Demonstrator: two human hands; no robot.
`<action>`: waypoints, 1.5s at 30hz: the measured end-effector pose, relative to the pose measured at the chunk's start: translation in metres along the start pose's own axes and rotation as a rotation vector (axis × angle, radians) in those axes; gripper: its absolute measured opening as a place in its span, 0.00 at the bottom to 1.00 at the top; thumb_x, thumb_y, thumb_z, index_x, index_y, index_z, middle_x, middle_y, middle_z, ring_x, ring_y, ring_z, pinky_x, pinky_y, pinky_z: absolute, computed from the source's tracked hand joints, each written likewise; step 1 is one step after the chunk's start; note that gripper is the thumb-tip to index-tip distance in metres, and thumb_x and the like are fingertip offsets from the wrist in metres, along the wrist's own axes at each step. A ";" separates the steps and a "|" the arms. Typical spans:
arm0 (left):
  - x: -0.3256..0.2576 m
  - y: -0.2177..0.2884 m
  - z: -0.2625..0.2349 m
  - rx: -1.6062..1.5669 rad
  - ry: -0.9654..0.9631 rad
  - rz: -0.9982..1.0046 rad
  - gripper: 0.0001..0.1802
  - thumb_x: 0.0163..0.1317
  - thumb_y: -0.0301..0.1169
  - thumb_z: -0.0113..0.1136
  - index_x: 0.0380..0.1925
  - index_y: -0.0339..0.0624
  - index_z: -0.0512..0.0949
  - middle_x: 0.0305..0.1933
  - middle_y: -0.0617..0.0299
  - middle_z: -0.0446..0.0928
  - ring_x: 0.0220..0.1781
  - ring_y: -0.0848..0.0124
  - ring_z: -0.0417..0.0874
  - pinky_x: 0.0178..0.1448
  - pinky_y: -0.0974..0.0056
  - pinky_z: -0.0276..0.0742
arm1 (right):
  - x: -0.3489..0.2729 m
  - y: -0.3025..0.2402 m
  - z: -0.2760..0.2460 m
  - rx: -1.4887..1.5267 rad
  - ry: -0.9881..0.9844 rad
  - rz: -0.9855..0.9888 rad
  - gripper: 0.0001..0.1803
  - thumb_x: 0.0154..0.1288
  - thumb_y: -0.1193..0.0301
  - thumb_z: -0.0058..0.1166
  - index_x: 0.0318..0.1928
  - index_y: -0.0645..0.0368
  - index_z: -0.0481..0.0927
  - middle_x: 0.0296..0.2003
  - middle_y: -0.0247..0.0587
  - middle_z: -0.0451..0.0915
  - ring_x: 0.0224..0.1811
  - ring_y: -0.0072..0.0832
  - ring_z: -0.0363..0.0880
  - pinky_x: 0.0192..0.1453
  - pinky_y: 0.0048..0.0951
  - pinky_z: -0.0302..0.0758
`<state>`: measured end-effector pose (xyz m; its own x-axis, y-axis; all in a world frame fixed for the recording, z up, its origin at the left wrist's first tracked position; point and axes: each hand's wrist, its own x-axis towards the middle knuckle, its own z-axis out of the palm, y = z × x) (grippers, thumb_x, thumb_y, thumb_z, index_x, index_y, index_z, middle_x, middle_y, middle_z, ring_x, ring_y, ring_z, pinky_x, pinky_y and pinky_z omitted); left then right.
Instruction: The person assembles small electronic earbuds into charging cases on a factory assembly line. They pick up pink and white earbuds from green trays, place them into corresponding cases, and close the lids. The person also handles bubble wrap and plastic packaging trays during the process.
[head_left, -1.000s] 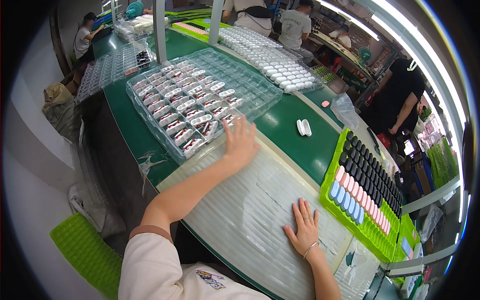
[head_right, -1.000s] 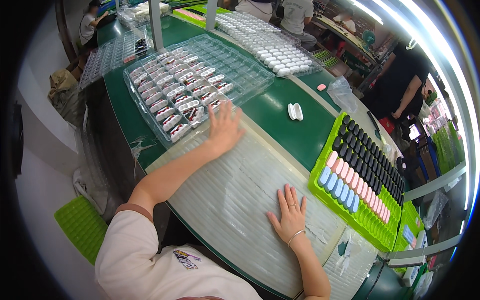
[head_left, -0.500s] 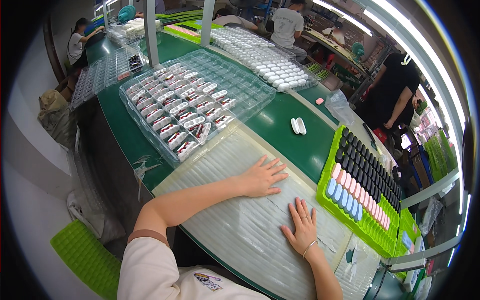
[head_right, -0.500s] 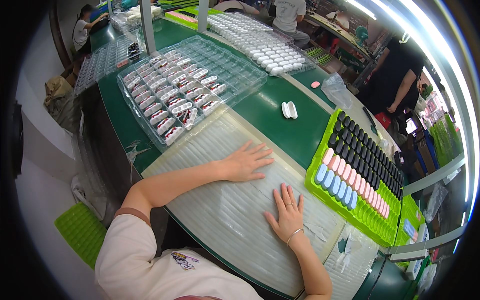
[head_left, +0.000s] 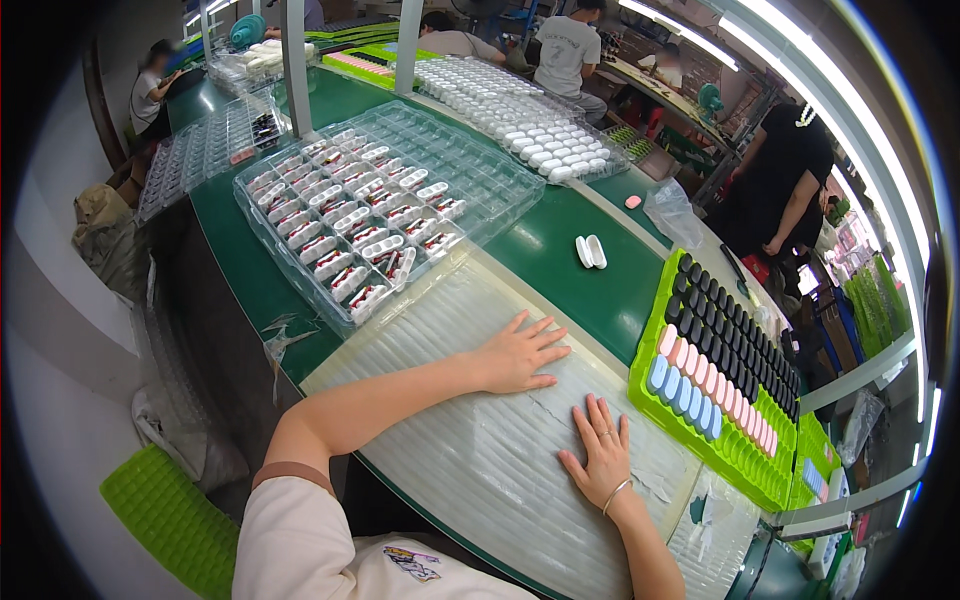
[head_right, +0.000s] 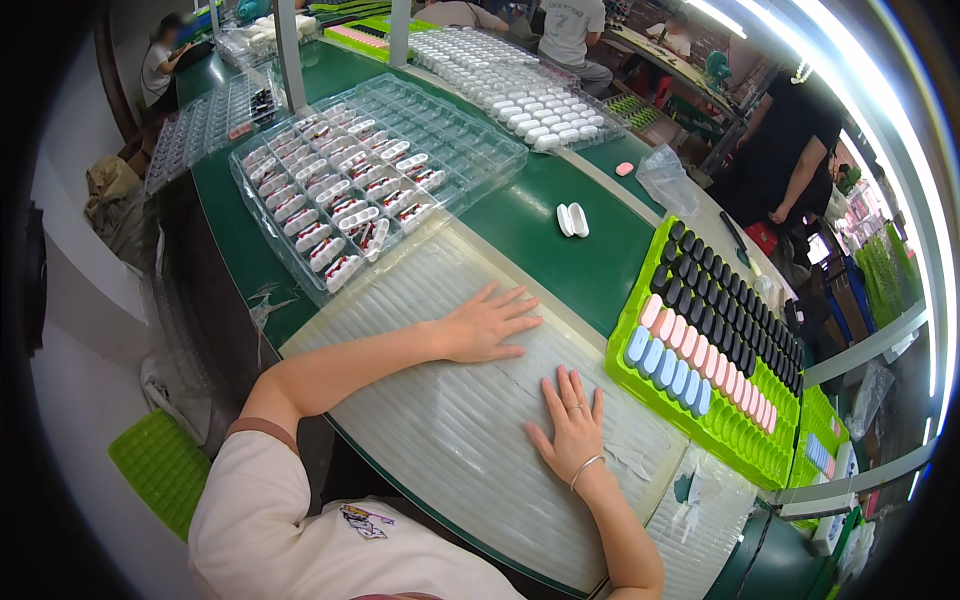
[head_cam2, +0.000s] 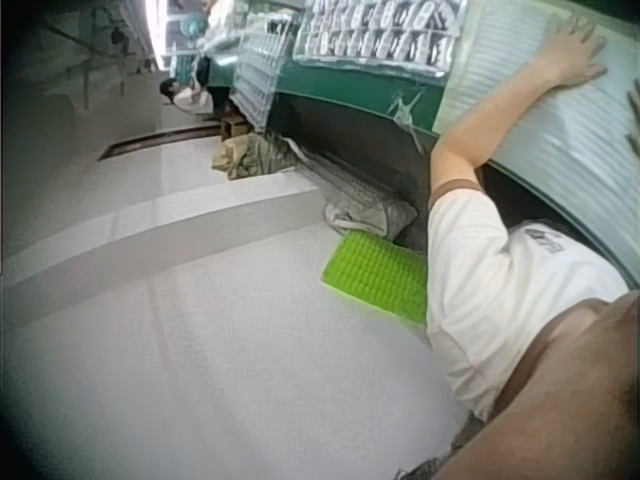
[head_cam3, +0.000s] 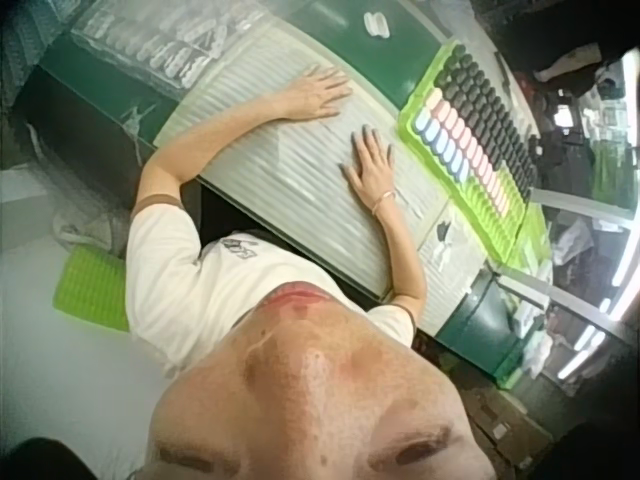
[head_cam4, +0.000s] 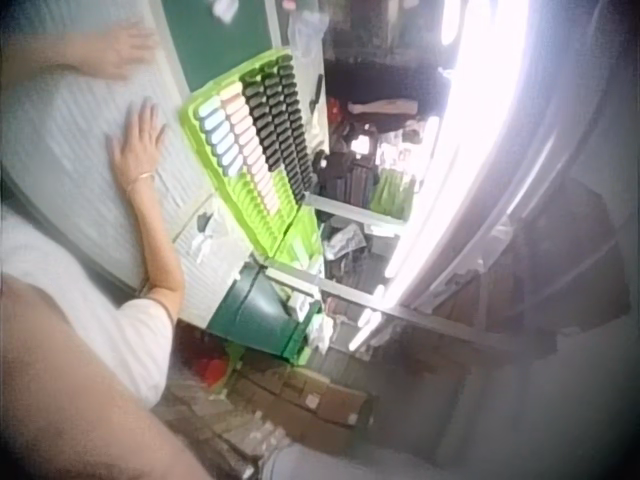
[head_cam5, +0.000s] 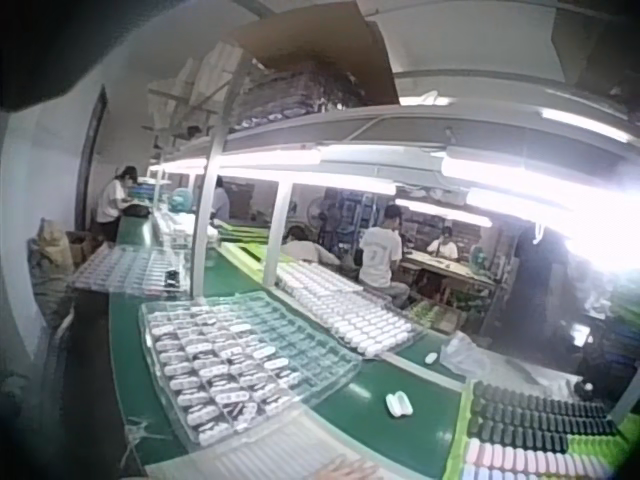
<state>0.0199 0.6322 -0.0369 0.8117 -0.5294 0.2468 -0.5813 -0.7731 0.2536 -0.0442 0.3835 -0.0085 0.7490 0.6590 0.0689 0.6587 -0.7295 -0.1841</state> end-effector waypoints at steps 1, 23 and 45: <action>0.000 0.000 0.001 0.002 0.001 0.002 0.30 0.64 0.51 0.45 0.62 0.49 0.63 0.70 0.55 0.54 0.73 0.57 0.48 0.73 0.45 0.39 | 0.000 0.000 0.000 0.000 -0.002 0.001 0.37 0.57 0.56 0.55 0.65 0.54 0.60 0.69 0.45 0.50 0.73 0.40 0.45 0.71 0.53 0.38; 0.003 0.000 0.002 0.019 0.069 0.029 0.30 0.63 0.51 0.47 0.61 0.48 0.65 0.68 0.55 0.58 0.71 0.55 0.52 0.72 0.44 0.43 | -0.001 0.001 -0.002 -0.017 0.009 0.005 0.35 0.59 0.54 0.53 0.64 0.54 0.63 0.69 0.46 0.52 0.72 0.38 0.46 0.71 0.52 0.40; 0.001 -0.003 0.005 0.006 0.068 0.001 0.30 0.63 0.51 0.47 0.60 0.48 0.65 0.68 0.53 0.57 0.72 0.55 0.50 0.72 0.43 0.41 | 0.127 0.032 -0.054 0.278 0.178 -0.176 0.26 0.58 0.65 0.57 0.57 0.56 0.69 0.61 0.52 0.64 0.63 0.45 0.64 0.63 0.38 0.64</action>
<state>0.0226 0.6324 -0.0426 0.8055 -0.5049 0.3101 -0.5813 -0.7750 0.2481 0.0757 0.4334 0.0471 0.6428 0.7099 0.2878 0.7522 -0.5141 -0.4121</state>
